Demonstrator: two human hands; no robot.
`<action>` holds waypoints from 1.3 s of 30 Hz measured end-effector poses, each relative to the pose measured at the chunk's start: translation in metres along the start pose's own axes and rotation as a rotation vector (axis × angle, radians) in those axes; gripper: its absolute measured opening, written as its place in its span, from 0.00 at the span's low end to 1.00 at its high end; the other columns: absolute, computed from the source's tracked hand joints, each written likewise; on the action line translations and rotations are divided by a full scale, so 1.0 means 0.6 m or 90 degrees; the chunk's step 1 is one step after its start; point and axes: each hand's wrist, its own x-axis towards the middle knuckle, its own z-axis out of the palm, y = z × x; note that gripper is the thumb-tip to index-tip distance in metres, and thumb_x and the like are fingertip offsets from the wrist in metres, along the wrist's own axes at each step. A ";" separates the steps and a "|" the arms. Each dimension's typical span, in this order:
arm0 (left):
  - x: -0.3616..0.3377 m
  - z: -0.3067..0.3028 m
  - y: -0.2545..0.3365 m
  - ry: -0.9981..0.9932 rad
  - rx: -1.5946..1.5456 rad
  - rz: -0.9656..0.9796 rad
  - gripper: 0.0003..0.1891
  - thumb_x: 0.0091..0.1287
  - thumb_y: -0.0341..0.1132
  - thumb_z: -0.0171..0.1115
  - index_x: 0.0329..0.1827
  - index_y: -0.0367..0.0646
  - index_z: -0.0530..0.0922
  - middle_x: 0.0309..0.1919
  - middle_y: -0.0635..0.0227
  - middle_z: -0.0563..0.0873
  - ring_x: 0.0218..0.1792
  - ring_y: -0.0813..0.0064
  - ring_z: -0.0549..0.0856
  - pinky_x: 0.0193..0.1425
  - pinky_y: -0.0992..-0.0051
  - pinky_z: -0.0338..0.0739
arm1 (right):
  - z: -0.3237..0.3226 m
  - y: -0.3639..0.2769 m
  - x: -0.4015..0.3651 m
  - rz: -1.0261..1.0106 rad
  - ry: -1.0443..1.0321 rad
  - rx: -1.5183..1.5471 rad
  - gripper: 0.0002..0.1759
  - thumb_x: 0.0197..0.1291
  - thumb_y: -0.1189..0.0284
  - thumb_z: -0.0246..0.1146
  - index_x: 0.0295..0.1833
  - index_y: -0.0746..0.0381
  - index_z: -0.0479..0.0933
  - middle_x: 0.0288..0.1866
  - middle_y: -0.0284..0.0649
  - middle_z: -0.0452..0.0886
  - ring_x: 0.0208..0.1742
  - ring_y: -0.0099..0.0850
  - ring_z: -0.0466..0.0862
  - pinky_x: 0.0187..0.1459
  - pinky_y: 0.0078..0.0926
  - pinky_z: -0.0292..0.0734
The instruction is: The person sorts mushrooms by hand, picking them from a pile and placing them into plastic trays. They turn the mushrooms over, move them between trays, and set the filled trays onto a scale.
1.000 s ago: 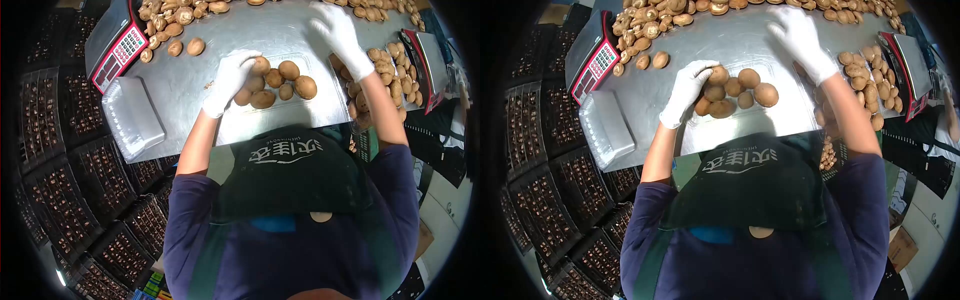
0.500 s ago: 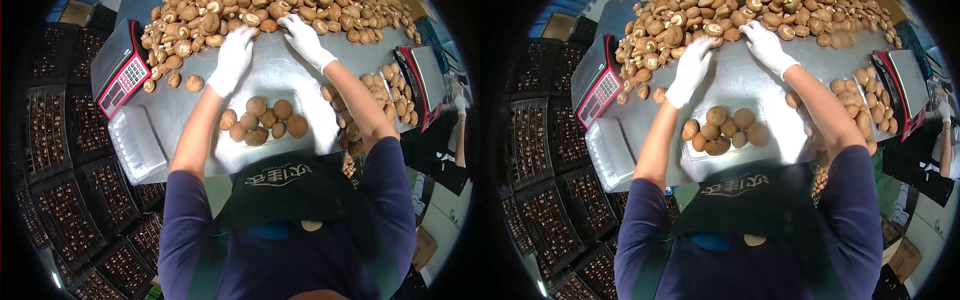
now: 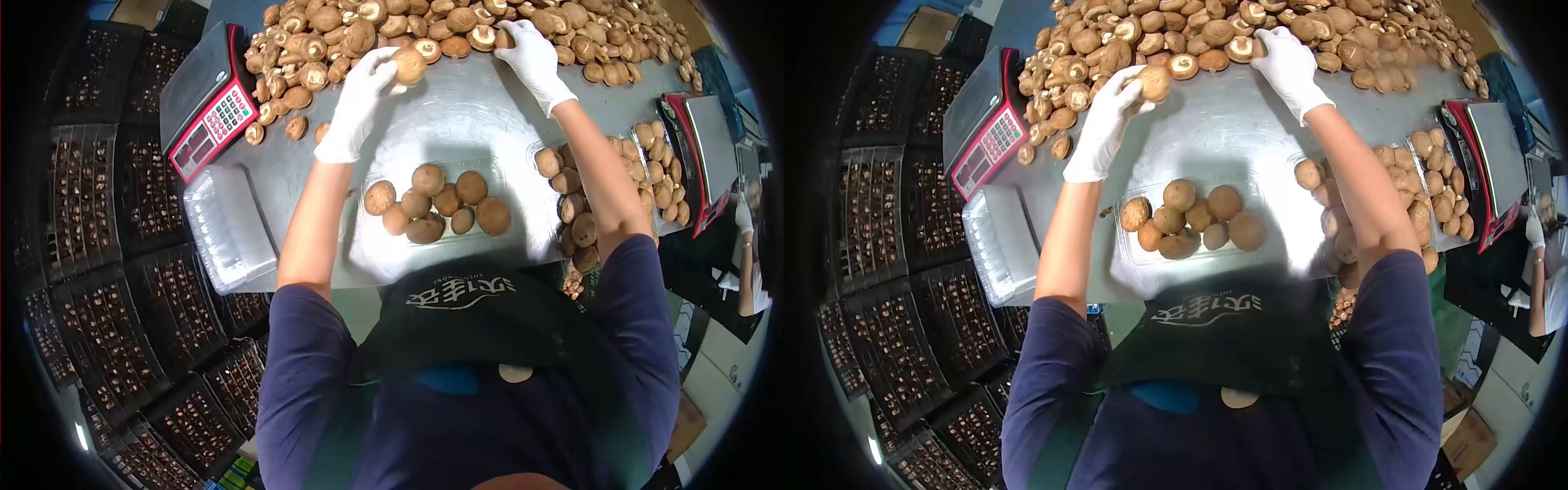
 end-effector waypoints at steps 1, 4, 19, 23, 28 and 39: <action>-0.026 -0.004 0.010 -0.008 -0.046 -0.010 0.21 0.72 0.37 0.58 0.66 0.38 0.71 0.55 0.65 0.81 0.54 0.77 0.81 0.56 0.75 0.78 | -0.013 -0.015 0.000 0.047 -0.008 0.144 0.29 0.49 0.65 0.70 0.59 0.55 0.77 0.51 0.42 0.80 0.54 0.40 0.81 0.53 0.39 0.77; -0.094 -0.026 0.015 -0.017 -0.232 -0.029 0.21 0.73 0.37 0.57 0.65 0.36 0.72 0.56 0.64 0.80 0.56 0.74 0.81 0.60 0.72 0.77 | -0.073 -0.070 -0.022 0.175 -0.197 0.457 0.33 0.53 0.62 0.71 0.64 0.62 0.71 0.55 0.41 0.82 0.52 0.32 0.83 0.51 0.30 0.78; -0.251 0.018 -0.041 -0.011 0.373 0.023 0.19 0.60 0.29 0.67 0.56 0.39 0.78 0.47 0.66 0.81 0.50 0.69 0.80 0.57 0.71 0.75 | -0.196 -0.169 -0.242 0.114 -0.307 0.485 0.25 0.52 0.73 0.67 0.58 0.63 0.76 0.49 0.43 0.80 0.53 0.38 0.80 0.56 0.30 0.74; -0.244 0.011 -0.037 -0.030 0.729 0.215 0.20 0.63 0.38 0.63 0.57 0.40 0.80 0.48 0.57 0.80 0.50 0.57 0.76 0.57 0.63 0.72 | -0.185 -0.172 -0.269 0.127 -0.276 0.413 0.26 0.53 0.71 0.67 0.59 0.63 0.75 0.49 0.45 0.80 0.53 0.41 0.80 0.56 0.33 0.74; -0.237 -0.001 -0.066 -0.031 0.694 0.182 0.17 0.68 0.40 0.58 0.53 0.38 0.80 0.43 0.57 0.80 0.45 0.58 0.78 0.51 0.63 0.72 | -0.152 -0.156 -0.294 0.028 -0.214 0.255 0.23 0.54 0.66 0.68 0.55 0.64 0.76 0.47 0.48 0.79 0.51 0.47 0.79 0.52 0.40 0.74; -0.252 0.029 -0.044 0.030 0.657 0.153 0.15 0.66 0.34 0.60 0.53 0.38 0.79 0.43 0.57 0.83 0.45 0.56 0.81 0.56 0.64 0.73 | -0.151 -0.165 -0.283 0.017 -0.223 0.237 0.22 0.62 0.62 0.63 0.56 0.63 0.73 0.50 0.47 0.77 0.53 0.47 0.77 0.52 0.41 0.73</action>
